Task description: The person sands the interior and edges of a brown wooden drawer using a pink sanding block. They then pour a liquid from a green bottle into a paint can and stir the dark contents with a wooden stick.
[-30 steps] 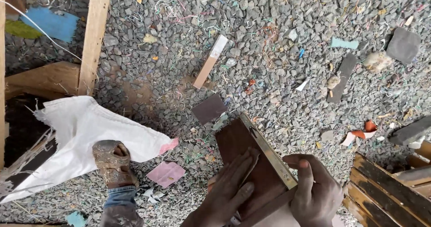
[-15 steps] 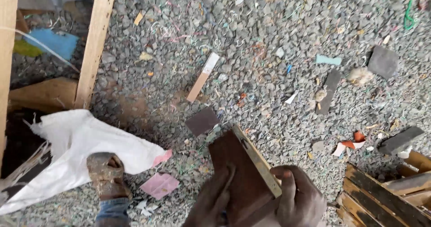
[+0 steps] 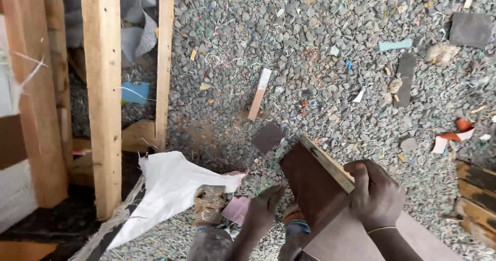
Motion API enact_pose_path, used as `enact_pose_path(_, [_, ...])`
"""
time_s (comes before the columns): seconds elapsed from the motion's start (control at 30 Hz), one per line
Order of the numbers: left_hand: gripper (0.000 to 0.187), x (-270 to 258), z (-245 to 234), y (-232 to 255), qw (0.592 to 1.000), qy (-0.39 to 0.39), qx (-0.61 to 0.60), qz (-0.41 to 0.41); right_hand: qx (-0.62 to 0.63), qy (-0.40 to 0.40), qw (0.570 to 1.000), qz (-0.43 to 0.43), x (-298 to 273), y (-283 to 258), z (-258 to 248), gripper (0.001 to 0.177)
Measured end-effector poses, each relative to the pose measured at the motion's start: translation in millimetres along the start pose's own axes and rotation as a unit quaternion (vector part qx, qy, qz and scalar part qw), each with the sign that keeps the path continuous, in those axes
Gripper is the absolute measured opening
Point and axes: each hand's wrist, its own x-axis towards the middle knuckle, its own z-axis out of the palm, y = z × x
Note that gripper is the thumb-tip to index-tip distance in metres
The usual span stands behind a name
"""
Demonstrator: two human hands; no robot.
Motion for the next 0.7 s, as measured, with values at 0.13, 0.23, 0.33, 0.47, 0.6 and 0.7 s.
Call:
enact_pose_path(0.13, [0.037,51.2,-79.3,-12.6,0.996,0.077,0.047,-0.02,0.04,0.043,0.998,0.024,-1.3,-9.0,3.7,0.043])
enact_pose_path(0.23, [0.028,109.1,-108.9,-66.1,0.867,0.126,0.466,0.123,0.062,0.106,0.992,-0.04,-5.1,-1.3,7.8,0.042])
enact_pose_path(0.33, [0.047,160.6,-108.0,-85.3,0.723,0.126,0.65,0.198,0.089,0.128,0.986,-0.053,-2.5,-0.4,8.7,0.037])
enact_pose_path(0.47, [0.082,186.6,-78.4,-51.2,0.794,0.065,0.594,0.115,0.131,0.144,0.977,-0.083,1.0,1.3,12.0,0.035])
enact_pose_path(0.6, [0.08,140.5,-42.9,-6.1,0.858,0.113,0.49,0.109,0.137,0.161,0.971,-0.108,-0.3,2.1,6.9,0.032])
enact_pose_path(0.7, [0.07,116.3,-38.0,-63.9,0.904,0.171,0.366,0.139,0.159,0.197,0.962,-0.098,4.8,1.7,18.1,0.028])
